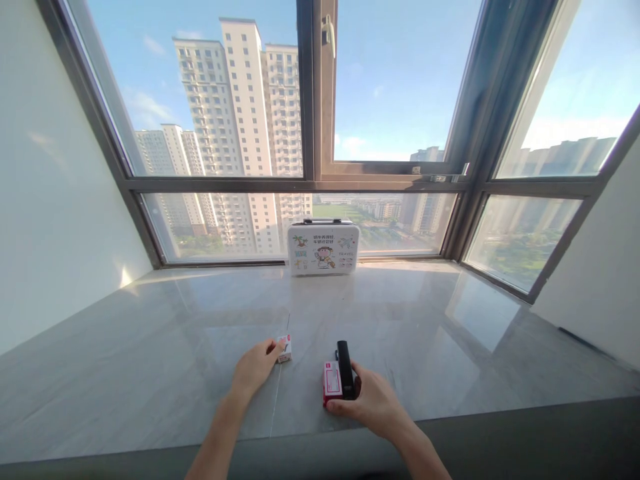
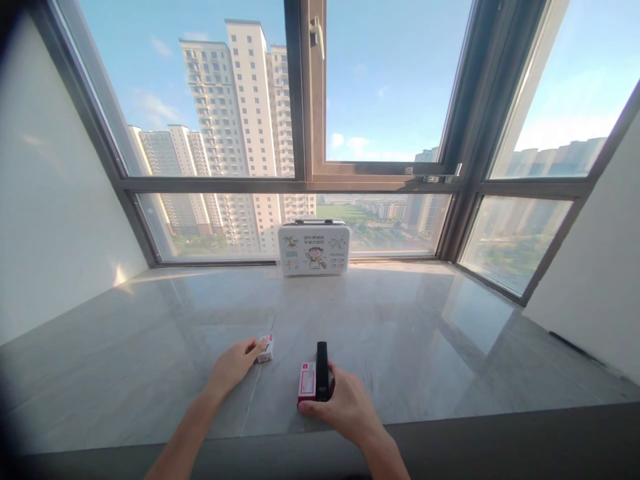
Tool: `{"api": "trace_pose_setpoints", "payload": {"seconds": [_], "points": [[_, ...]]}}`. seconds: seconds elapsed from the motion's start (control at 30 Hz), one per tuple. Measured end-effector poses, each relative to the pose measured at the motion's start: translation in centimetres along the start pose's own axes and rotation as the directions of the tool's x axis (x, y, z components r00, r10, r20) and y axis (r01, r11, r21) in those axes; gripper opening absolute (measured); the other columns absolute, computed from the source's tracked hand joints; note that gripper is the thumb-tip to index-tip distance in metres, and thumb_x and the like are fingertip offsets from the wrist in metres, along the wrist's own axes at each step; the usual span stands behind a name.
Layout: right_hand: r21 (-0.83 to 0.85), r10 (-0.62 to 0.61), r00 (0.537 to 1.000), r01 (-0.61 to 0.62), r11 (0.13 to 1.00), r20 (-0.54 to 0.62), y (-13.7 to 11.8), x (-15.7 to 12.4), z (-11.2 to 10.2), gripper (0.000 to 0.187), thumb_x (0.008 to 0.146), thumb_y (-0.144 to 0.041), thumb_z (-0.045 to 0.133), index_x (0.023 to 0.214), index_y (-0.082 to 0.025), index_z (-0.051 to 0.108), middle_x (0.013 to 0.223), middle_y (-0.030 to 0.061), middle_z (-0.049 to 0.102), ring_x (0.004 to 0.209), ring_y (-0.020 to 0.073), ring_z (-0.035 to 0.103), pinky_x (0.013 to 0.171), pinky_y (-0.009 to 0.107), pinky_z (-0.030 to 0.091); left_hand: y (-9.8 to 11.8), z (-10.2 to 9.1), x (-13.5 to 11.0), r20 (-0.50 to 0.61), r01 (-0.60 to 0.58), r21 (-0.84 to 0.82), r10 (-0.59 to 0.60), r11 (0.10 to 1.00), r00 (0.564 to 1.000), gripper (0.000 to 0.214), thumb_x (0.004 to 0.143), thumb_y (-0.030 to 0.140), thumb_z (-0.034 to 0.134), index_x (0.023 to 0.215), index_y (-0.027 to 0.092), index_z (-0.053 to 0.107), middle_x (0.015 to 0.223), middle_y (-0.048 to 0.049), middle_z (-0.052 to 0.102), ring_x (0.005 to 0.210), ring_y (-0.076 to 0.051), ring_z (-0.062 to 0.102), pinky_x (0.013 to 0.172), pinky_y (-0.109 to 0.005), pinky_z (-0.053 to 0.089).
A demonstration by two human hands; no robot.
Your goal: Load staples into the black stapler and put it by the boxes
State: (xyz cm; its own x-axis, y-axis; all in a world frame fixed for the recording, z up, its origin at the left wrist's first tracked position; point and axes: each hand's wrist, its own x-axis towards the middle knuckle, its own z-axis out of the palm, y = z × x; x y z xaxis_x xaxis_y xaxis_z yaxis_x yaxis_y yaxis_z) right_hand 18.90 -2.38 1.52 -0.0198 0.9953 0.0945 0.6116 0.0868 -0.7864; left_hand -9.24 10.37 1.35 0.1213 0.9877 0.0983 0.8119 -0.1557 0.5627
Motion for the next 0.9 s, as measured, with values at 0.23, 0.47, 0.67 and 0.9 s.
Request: {"api": "trace_pose_setpoints", "payload": {"seconds": [0.23, 0.47, 0.67, 0.9], "points": [[-0.074, -0.049, 0.999, 0.05, 0.996, 0.011, -0.7, 0.4, 0.0, 0.055, 0.064, -0.043, 0.086, 0.113, -0.025, 0.066, 0.083, -0.0004, 0.073, 0.076, 0.0248, 0.067, 0.063, 0.026, 0.038, 6.8, 5.2, -0.1, 0.242, -0.157, -0.102, 0.178, 0.982, 0.954, 0.06, 0.095, 0.068, 0.033, 0.074, 0.022, 0.066, 0.061, -0.0033, 0.068, 0.067, -0.021, 0.065, 0.064, -0.028, 0.038], [-0.138, -0.043, 0.997, 0.051, 0.989, 0.062, -0.2, 0.8, 0.0, 0.059, 0.067, -0.044, 0.083, 0.12, -0.027, 0.063, 0.09, 0.0, 0.074, 0.084, 0.0277, 0.07, 0.066, 0.027, 0.043, 7.3, 5.0, -0.4, 0.499, -0.085, -0.198, 0.175, 0.976, 0.849, 0.09, 0.093, 0.076, 0.002, 0.072, 0.018, 0.068, 0.061, -0.006, 0.07, 0.044, -0.017, 0.058, 0.054, -0.028, 0.047], [-0.165, -0.057, 0.994, 0.073, 0.984, 0.097, -0.2, 1.0, -0.4, 0.054, 0.068, -0.039, 0.081, 0.118, -0.027, 0.064, 0.093, 0.0008, 0.075, 0.089, 0.0291, 0.07, 0.07, 0.028, 0.045, 8.2, 5.6, -1.6, 0.52, -0.076, -0.164, 0.152, 0.983, 0.841, 0.09, 0.088, 0.083, 0.006, 0.059, 0.02, 0.064, 0.056, -0.0097, 0.065, 0.045, -0.02, 0.059, 0.052, -0.031, 0.048], [-0.127, -0.048, 0.991, 0.064, 0.99, 0.127, 3.7, 0.6, -6.2, 0.04, 0.07, -0.037, 0.077, 0.107, -0.023, 0.07, 0.094, 0.0005, 0.076, 0.087, 0.0266, 0.069, 0.071, 0.026, 0.045, 14.4, 10.6, -0.6, 0.568, -0.061, -0.179, 0.154, 0.982, 0.808, 0.089, 0.091, 0.079, 0.009, 0.066, 0.017, 0.067, 0.063, -0.0134, 0.069, 0.053, -0.023, 0.066, 0.052, -0.033, 0.053]]}}
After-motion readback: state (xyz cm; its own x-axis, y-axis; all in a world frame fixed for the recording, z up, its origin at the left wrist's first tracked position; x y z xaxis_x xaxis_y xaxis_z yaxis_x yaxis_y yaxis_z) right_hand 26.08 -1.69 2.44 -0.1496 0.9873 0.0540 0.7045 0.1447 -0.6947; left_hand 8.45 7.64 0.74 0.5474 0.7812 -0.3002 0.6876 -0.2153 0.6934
